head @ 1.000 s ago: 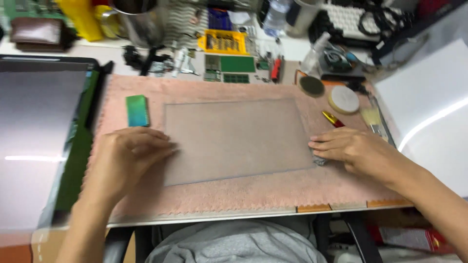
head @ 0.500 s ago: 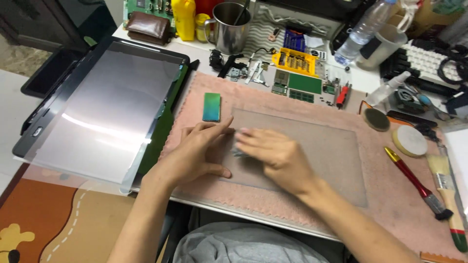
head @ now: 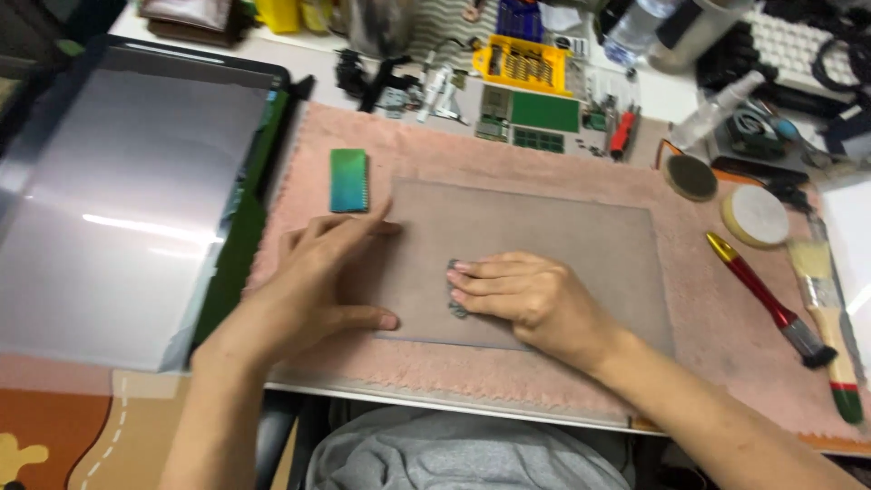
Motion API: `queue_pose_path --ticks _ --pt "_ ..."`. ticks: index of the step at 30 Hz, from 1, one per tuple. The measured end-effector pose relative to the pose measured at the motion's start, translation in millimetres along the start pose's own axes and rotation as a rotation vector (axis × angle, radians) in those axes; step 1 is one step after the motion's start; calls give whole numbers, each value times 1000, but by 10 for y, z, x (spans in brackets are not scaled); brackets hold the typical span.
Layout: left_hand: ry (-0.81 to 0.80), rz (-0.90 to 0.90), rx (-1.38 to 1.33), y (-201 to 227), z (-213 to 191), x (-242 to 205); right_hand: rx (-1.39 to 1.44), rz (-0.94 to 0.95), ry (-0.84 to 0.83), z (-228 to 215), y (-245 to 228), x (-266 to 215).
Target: The person cleans a rectangular screen panel placed on a pink towel. They first use a red-handled brush to sweep the surface, then switch to a small green sponge to wipe the panel, and finally use a gray cloth to buff the screen.
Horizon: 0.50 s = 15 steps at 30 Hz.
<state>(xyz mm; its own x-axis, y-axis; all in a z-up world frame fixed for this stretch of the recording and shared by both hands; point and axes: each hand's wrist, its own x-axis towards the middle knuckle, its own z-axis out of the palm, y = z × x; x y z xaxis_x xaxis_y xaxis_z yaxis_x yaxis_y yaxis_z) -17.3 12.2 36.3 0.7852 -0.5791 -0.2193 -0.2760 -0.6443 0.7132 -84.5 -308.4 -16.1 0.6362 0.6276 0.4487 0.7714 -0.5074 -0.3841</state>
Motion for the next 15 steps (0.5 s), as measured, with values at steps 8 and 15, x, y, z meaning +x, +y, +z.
queue_pose_path --ticks 8,15 --pt "14 -88 -33 -109 85 25 21 232 72 -759 114 -1235" --pt "178 392 222 -104 74 -56 -109 442 103 -1130 122 -1921"
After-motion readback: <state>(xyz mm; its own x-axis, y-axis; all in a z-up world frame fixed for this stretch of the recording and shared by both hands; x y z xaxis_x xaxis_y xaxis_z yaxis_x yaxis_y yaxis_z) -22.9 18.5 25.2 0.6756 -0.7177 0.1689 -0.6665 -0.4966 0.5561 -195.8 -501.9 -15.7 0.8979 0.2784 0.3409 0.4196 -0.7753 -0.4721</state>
